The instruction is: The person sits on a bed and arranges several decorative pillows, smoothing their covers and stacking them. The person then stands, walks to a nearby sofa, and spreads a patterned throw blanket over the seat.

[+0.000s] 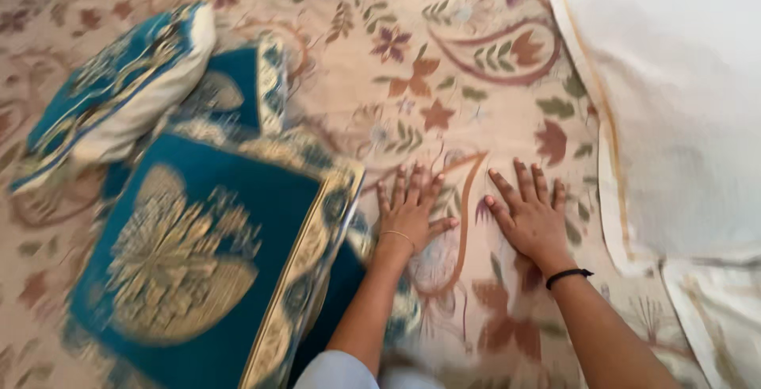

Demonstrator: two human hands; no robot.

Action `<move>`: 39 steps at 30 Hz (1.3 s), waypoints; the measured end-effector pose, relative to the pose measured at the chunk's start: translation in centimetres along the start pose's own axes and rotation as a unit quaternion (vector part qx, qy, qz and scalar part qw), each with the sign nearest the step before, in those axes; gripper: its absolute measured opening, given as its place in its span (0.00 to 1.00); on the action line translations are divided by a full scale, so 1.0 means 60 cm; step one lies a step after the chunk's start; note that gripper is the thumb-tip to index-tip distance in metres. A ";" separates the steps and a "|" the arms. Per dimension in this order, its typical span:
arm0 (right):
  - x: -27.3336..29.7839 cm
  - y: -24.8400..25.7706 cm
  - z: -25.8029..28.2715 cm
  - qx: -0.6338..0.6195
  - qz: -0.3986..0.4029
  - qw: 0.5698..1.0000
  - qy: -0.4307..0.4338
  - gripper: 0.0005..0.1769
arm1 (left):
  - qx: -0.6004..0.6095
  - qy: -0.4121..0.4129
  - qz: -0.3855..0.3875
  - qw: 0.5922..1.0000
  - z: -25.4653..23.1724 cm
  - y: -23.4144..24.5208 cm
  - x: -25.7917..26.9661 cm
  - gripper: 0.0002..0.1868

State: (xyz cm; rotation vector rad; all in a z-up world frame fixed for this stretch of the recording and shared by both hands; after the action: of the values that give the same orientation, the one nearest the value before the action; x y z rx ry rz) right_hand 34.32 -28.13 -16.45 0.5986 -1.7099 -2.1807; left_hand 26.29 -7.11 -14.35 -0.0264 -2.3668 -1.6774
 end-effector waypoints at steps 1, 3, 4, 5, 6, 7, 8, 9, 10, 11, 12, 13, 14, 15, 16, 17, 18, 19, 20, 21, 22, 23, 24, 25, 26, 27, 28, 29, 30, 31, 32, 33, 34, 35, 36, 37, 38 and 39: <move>-0.037 -0.007 -0.017 0.000 0.000 1.000 -0.001 0.33 | 0.012 0.007 0.010 1.000 -0.007 0.000 -0.048 0.46; -0.123 -0.016 -0.047 0.005 -0.030 0.999 0.023 0.33 | 0.003 0.004 -0.022 1.000 -0.021 0.011 -0.156 0.42; -0.165 -0.019 -0.061 0.007 -0.043 0.998 0.034 0.33 | 0.000 0.003 -0.035 0.999 -0.029 0.013 -0.204 0.40; -0.201 -0.024 -0.074 0.010 -0.037 0.999 0.037 0.33 | 0.001 -0.009 -0.062 0.998 -0.040 0.013 -0.241 0.40; -0.236 -0.029 -0.085 0.013 -0.032 0.999 0.040 0.33 | 0.003 -0.020 -0.090 0.996 -0.053 0.012 -0.274 0.39; -0.266 -0.032 -0.093 0.017 -0.027 0.999 0.044 0.33 | 0.005 -0.031 -0.118 0.993 -0.064 0.012 -0.304 0.38; -0.292 -0.034 -0.100 0.013 -0.026 0.999 0.044 0.32 | 0.001 -0.042 -0.149 0.988 -0.075 0.013 -0.333 0.37; -0.306 -0.038 -0.106 0.007 -0.020 0.999 0.043 0.30 | -0.002 -0.052 -0.176 0.983 -0.085 0.008 -0.354 0.36; -0.318 -0.042 -0.112 0.001 -0.014 0.999 0.041 0.29 | -0.006 -0.062 -0.201 0.977 -0.093 0.005 -0.369 0.35; -0.332 -0.043 -0.116 -0.004 -0.015 0.999 0.047 0.29 | -0.002 -0.063 -0.201 0.978 -0.095 0.002 -0.382 0.34; -0.344 -0.043 -0.121 -0.010 -0.017 0.998 0.053 0.30 | 0.002 -0.063 -0.200 0.978 -0.096 0.001 -0.391 0.33; -0.358 -0.043 -0.122 -0.017 -0.021 0.998 0.058 0.30 | 0.004 -0.065 -0.200 0.978 -0.095 0.003 -0.399 0.32; -0.371 -0.047 -0.124 -0.014 -0.010 0.998 0.056 0.30 | 0.000 -0.060 -0.196 0.979 -0.096 0.005 -0.404 0.31; -0.386 -0.051 -0.128 -0.010 -0.002 0.999 0.050 0.31 | -0.006 -0.058 -0.191 0.980 -0.098 0.008 -0.409 0.30; -0.400 -0.054 -0.132 -0.007 0.007 0.999 0.045 0.31 | -0.012 -0.056 -0.187 0.981 -0.100 0.011 -0.413 0.29; -0.415 -0.055 -0.136 -0.004 0.004 0.998 0.055 0.32 | -0.008 -0.058 -0.183 0.981 -0.101 0.014 -0.419 0.29; -0.426 -0.057 -0.137 -0.001 0.002 0.998 0.065 0.32 | -0.005 -0.060 -0.179 0.982 -0.101 0.015 -0.422 0.30; -0.432 -0.058 -0.139 0.003 0.002 0.997 0.076 0.32 | 0.000 -0.059 -0.174 0.983 -0.101 0.015 -0.420 0.30; -0.435 -0.058 -0.139 0.002 0.010 0.997 0.081 0.33 | 0.000 -0.058 -0.170 0.984 -0.101 0.015 -0.419 0.29; -0.439 -0.055 -0.138 0.001 0.018 0.996 0.090 0.34 | 0.001 -0.055 -0.170 0.984 -0.101 0.017 -0.422 0.29; -0.439 -0.045 -0.141 -0.001 0.025 0.995 0.098 0.35 | 0.001 -0.052 -0.169 0.984 -0.102 0.020 -0.421 0.28; -0.441 -0.030 -0.150 -0.010 0.045 0.993 0.111 0.35 | 0.015 -0.051 -0.166 0.985 -0.104 0.025 -0.423 0.29; -0.439 -0.010 -0.162 -0.018 0.065 0.990 0.123 0.35 | 0.029 -0.051 -0.163 0.985 -0.107 0.032 -0.421 0.29; -0.443 0.011 -0.177 -0.028 0.083 0.987 0.135 0.36 | 0.041 -0.051 -0.162 0.985 -0.112 0.040 -0.421 0.29; -0.449 0.036 -0.204 -0.004 0.101 0.984 0.145 0.28 | 0.076 -0.035 -0.162 0.983 -0.119 0.051 -0.420 0.27; -0.453 0.067 -0.245 0.021 0.119 0.981 0.153 0.21 | 0.113 -0.022 -0.162 0.980 -0.130 0.064 -0.423 0.26; -0.461 0.096 -0.289 0.046 0.137 0.976 0.160 0.13 | 0.150 -0.009 -0.161 0.975 -0.144 0.079 -0.441 0.25; -0.479 0.112 -0.338 0.119 0.177 0.964 0.159 0.10 | 0.236 -0.025 -0.160 0.958 -0.168 0.096 -0.461 0.21; -0.509 0.126 -0.396 0.189 0.216 0.945 0.156 0.08 | 0.320 -0.041 -0.158 0.933 -0.204 0.111 -0.491 0.18; -0.536 0.172 -0.458 0.094 0.144 0.979 0.114 0.20 | 0.402 -0.055 -0.152 0.901 -0.241 0.130 -0.519 0.16; -0.560 0.207 -0.511 -0.003 0.070 0.995 0.069 0.35 | 0.377 -0.096 -0.164 0.907 -0.283 0.154 -0.554 0.16; -0.585 0.202 -0.555 0.017 0.120 0.993 -0.002 0.48 | 0.352 -0.137 -0.178 0.908 -0.332 0.176 -0.608 0.16; -0.606 0.195 -0.598 0.036 0.168 0.982 -0.073 0.61 | 0.307 -0.152 -0.168 0.924 -0.384 0.188 -0.670 0.13; -0.611 0.183 -0.637 0.056 0.218 0.964 -0.143 0.75 | 0.225 -0.156 -0.131 0.953 -0.436 0.189 -0.738 0.18; -0.615 0.170 -0.648 0.067 0.175 0.972 -0.144 0.76 | 0.190 -0.147 -0.096 0.966 -0.477 0.188 -0.803 0.25; -0.605 0.144 -0.640 0.077 0.140 0.977 -0.142 0.78 | 0.155 -0.131 -0.056 0.978 -0.507 0.178 -0.848 0.32; -0.593 0.124 -0.634 0.086 0.105 0.981 -0.141 0.80 | 0.113 -0.076 0.005 0.991 -0.519 0.158 -0.878 0.39; -0.587 0.110 -0.633 0.066 0.094 0.986 -0.124 0.78 | 0.070 -0.020 0.064 0.995 -0.525 0.137 -0.904 0.45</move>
State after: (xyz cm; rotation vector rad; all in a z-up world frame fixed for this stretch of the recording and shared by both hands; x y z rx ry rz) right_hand 83.67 -44.78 -12.97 0.1898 -1.9598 -2.0900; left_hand 86.03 -26.98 -7.99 -0.1845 -2.4489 -1.4643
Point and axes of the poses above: each hand's wrist, its own x-axis away from the middle knuckle, its own y-axis out of the back of the hand, z = x × y, the point moved 5 cm from there along -x, towards the middle knuckle, and after that the axes turned 4 degrees about x, right-handed, at the moved point
